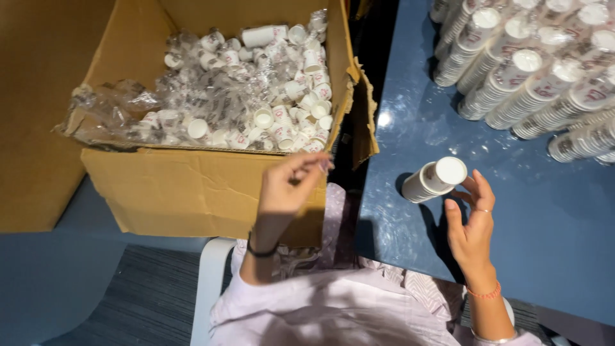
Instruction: The recorder is organizing, stacking, and packaging small paper cups into plastic sleeves from a large cardboard box.
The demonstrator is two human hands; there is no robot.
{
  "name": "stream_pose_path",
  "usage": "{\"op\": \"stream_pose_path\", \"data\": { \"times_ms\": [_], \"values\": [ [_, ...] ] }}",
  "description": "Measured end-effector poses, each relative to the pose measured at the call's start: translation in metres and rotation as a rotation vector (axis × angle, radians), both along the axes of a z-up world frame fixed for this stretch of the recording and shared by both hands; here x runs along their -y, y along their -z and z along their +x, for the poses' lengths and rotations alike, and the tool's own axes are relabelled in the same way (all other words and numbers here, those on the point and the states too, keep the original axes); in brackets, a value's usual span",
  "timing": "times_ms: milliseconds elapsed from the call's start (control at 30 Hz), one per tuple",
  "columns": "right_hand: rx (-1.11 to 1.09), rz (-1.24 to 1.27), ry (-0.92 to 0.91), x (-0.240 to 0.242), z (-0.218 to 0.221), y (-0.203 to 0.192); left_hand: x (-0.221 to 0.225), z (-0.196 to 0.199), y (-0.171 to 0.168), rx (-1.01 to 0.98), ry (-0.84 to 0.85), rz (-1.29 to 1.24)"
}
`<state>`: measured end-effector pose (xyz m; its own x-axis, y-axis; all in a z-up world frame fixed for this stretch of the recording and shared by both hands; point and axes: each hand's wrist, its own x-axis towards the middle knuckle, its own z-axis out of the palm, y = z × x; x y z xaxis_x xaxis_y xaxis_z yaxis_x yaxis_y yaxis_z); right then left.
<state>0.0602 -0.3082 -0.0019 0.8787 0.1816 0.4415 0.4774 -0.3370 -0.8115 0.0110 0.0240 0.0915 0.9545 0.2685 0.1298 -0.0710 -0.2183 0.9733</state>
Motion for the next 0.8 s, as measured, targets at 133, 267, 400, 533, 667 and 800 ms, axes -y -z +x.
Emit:
{"op": "stream_pose_path", "data": {
  "times_ms": [133,267,400,533,667,800],
  "values": [
    [-0.067,-0.086,0.036,0.006,-0.006,0.016,-0.071,0.077,0.018,0.244,-0.216,0.238],
    [-0.062,-0.022,0.062,0.006,-0.006,0.018,-0.138,0.168,0.109,-0.189,-0.04,0.657],
    [-0.059,0.057,0.073,0.008,-0.005,0.024,-0.168,0.234,0.186,-0.691,0.358,0.872],
    [-0.058,0.067,0.077,0.007,-0.005,0.022,-0.168,0.229,0.171,-0.805,0.289,0.996],
    [0.018,0.094,0.103,0.006,-0.009,0.017,-0.143,0.191,0.122,-0.282,0.036,0.556],
    [0.358,-0.017,0.214,0.0,-0.024,-0.012,-0.059,0.115,0.04,-0.1,0.047,-0.4]
  ]
}}
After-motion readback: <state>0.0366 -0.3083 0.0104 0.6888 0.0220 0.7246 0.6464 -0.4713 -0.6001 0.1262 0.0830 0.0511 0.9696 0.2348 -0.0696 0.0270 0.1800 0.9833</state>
